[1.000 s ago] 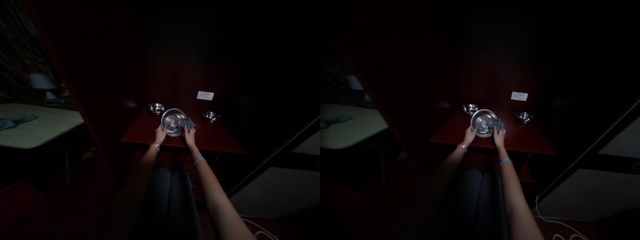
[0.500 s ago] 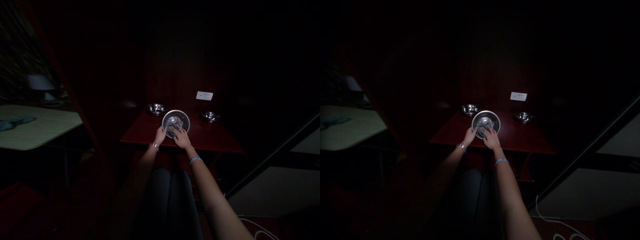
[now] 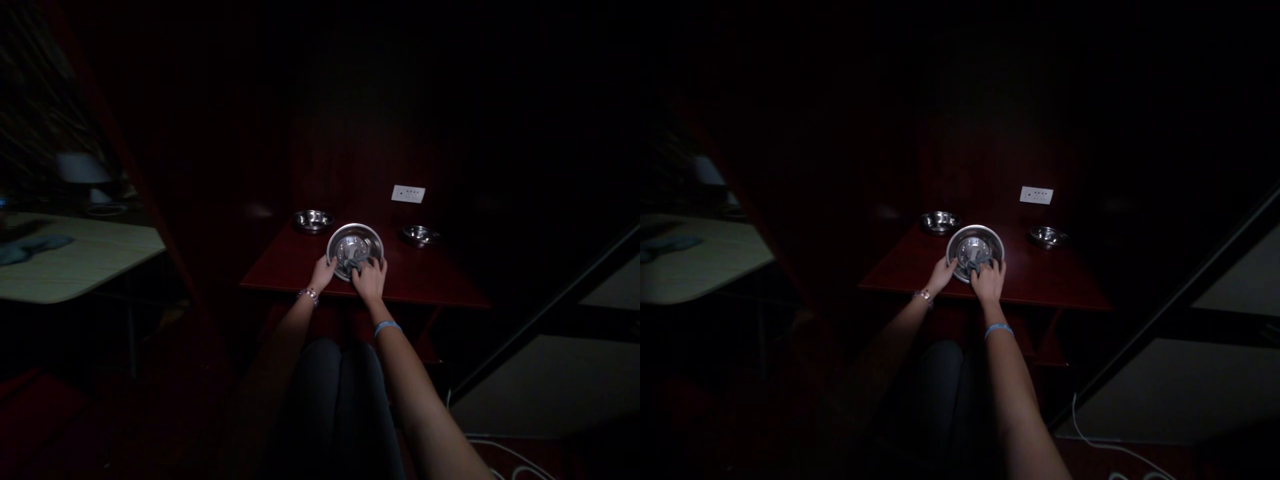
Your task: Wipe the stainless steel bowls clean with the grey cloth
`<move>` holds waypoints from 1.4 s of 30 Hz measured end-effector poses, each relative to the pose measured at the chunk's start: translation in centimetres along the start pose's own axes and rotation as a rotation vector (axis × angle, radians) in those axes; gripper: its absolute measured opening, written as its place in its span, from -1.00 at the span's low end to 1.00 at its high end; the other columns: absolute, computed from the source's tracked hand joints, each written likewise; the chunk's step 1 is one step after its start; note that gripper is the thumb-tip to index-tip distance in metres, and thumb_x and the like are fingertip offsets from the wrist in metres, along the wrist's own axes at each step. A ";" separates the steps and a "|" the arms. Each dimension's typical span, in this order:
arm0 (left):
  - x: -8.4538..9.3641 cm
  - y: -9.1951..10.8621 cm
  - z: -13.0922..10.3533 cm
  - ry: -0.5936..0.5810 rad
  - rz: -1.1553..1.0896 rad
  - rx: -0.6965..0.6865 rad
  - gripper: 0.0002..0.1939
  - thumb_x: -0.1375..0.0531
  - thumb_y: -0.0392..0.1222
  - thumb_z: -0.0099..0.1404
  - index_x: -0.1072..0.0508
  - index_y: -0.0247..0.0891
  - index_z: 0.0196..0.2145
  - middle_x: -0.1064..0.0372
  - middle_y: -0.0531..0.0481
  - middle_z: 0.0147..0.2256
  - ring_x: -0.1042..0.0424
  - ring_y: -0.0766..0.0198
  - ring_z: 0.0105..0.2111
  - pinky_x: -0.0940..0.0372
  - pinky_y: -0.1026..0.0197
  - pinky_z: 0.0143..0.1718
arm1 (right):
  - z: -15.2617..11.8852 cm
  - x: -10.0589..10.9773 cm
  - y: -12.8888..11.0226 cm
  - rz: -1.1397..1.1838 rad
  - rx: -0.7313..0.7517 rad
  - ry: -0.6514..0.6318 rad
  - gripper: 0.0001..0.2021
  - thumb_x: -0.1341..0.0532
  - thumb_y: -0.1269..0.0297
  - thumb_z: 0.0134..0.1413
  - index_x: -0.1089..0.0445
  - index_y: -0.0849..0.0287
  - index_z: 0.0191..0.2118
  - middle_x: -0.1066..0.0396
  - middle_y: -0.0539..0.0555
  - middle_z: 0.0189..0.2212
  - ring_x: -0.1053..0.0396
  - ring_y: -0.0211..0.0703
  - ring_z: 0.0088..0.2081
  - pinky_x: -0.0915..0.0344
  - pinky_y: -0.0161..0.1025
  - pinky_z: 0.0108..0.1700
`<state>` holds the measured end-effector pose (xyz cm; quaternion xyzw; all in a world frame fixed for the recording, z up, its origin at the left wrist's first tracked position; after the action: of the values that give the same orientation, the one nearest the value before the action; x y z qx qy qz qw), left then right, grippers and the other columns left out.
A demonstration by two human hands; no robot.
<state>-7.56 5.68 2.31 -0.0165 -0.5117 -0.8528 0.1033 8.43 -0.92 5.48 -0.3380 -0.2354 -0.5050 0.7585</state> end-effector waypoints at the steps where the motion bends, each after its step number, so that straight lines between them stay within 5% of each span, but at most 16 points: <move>1: 0.1 0.0 0.0 0.007 0.006 0.006 -0.78 -0.15 -0.17 0.23 -0.49 -0.35 -0.24 -0.53 -0.14 -0.25 -0.49 0.18 -0.24 -0.35 0.14 -0.10 | -0.1 0.1 -0.1 -0.008 0.002 0.012 -0.70 -0.08 0.26 0.15 -0.51 0.18 -0.12 -0.52 0.21 -0.12 -0.14 0.08 0.19 0.28 0.13 0.31; 13: 0.1 -0.2 -0.1 0.005 0.026 0.042 -0.79 -0.15 -0.17 0.24 -0.48 -0.33 -0.24 -0.54 -0.10 -0.28 -0.50 0.19 -0.27 -0.35 0.18 -0.13 | -0.3 -1.1 0.5 -0.024 -0.073 -0.008 -0.44 -0.06 0.27 0.12 -0.20 0.36 0.24 -0.21 0.28 0.23 0.17 0.22 0.34 0.34 0.16 0.31; 27: 0.2 -0.8 0.3 0.013 0.081 0.017 -0.74 -0.10 -0.15 0.28 -0.47 -0.32 -0.18 -0.54 -0.13 -0.21 -0.50 0.15 -0.21 -0.35 0.17 -0.13 | -0.3 -0.5 0.3 0.001 -0.069 -0.075 -0.68 -0.08 0.21 0.16 -0.49 0.20 -0.09 -0.48 0.19 -0.06 -0.09 0.12 0.15 0.21 0.08 0.23; 37: 0.4 -0.6 0.1 0.026 0.079 0.024 -0.74 -0.10 -0.15 0.27 -0.46 -0.32 -0.17 -0.53 -0.09 -0.25 -0.49 0.19 -0.25 -0.33 0.18 -0.13 | 0.2 -1.4 2.9 0.272 -0.281 -0.206 -0.67 -0.08 0.16 0.15 -0.53 0.20 -0.18 -0.38 0.18 -0.07 -0.20 0.00 0.11 -0.03 -0.15 0.17; 42: 0.4 -0.5 0.1 0.024 0.087 0.023 -0.73 -0.10 -0.14 0.27 -0.46 -0.32 -0.16 -0.53 -0.11 -0.24 -0.49 0.16 -0.24 -0.33 0.16 -0.13 | 0.0 -2.1 3.9 0.394 -0.361 -0.199 -0.69 -0.11 0.13 0.11 -0.51 0.19 -0.21 -0.31 0.15 -0.03 -0.36 -0.09 -0.08 -0.19 -0.24 0.06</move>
<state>-8.02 5.98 1.96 -0.0273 -0.5191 -0.8416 0.1468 11.26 1.43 2.92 -0.5546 -0.1447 -0.3462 0.7427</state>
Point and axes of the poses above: each hand's wrist, its own z-axis towards the middle knuckle, its own x-axis out of the back of the hand, y = z × x, the point moved 7 cm from there along z, towards the middle knuckle
